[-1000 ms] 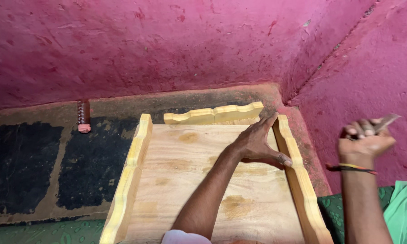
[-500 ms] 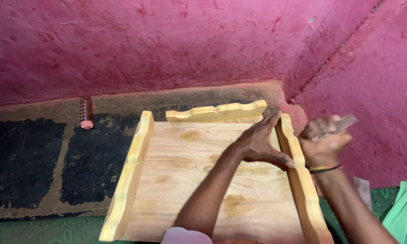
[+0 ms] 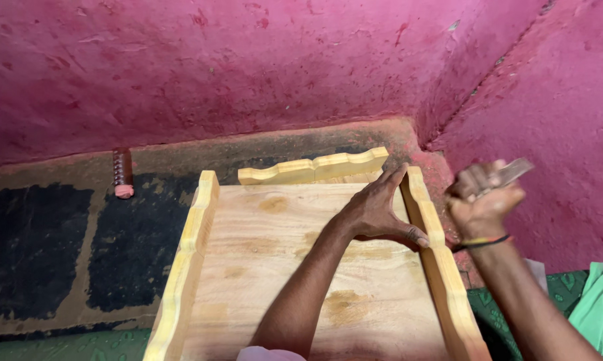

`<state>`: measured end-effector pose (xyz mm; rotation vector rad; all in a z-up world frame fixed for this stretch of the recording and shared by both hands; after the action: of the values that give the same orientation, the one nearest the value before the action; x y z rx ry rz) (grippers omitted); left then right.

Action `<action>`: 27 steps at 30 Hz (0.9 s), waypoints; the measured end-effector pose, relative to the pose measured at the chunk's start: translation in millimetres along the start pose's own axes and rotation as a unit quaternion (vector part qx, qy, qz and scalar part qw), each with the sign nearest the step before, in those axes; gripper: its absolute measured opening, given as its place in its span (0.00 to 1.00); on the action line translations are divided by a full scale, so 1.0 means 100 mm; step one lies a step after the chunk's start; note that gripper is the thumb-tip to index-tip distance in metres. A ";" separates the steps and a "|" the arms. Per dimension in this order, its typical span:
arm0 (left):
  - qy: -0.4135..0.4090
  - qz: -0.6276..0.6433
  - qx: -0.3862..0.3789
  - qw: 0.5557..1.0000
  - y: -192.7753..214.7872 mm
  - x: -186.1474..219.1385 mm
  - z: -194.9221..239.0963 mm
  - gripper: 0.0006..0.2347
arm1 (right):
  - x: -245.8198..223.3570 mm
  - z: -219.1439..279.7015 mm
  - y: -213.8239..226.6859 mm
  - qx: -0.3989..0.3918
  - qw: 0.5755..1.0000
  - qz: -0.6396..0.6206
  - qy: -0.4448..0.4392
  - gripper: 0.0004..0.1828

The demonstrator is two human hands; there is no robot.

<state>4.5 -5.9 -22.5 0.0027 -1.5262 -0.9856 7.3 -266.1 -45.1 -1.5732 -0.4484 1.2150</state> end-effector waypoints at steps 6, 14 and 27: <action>0.002 -0.003 0.000 1.000 0.00 0.05 0.02 0.73 | -0.24 -0.04 -0.24 0.019 0.998 -0.039 0.050 0.27; 0.000 0.025 -0.001 1.000 0.07 0.04 0.01 0.73 | 0.12 0.16 -0.11 -0.134 0.979 0.024 -0.151 0.29; 0.005 -0.019 0.037 0.999 0.01 -0.06 -0.10 0.43 | -0.17 1.06 -1.05 -0.253 0.260 0.914 -0.180 0.42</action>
<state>14.8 -8.3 -28.2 0.0902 -1.5584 -0.9575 -60.9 -186.1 62.4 -1.9199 1.6497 3.4188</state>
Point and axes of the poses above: each hand's wrist, its own z-axis away from the middle knuckle, its own y-axis out of the back of the hand, x = y × z, the point moved 1 cm from there along -z, towards the middle knuckle, and after that the axes turned 10 degrees about y, right-handed, at the moved point
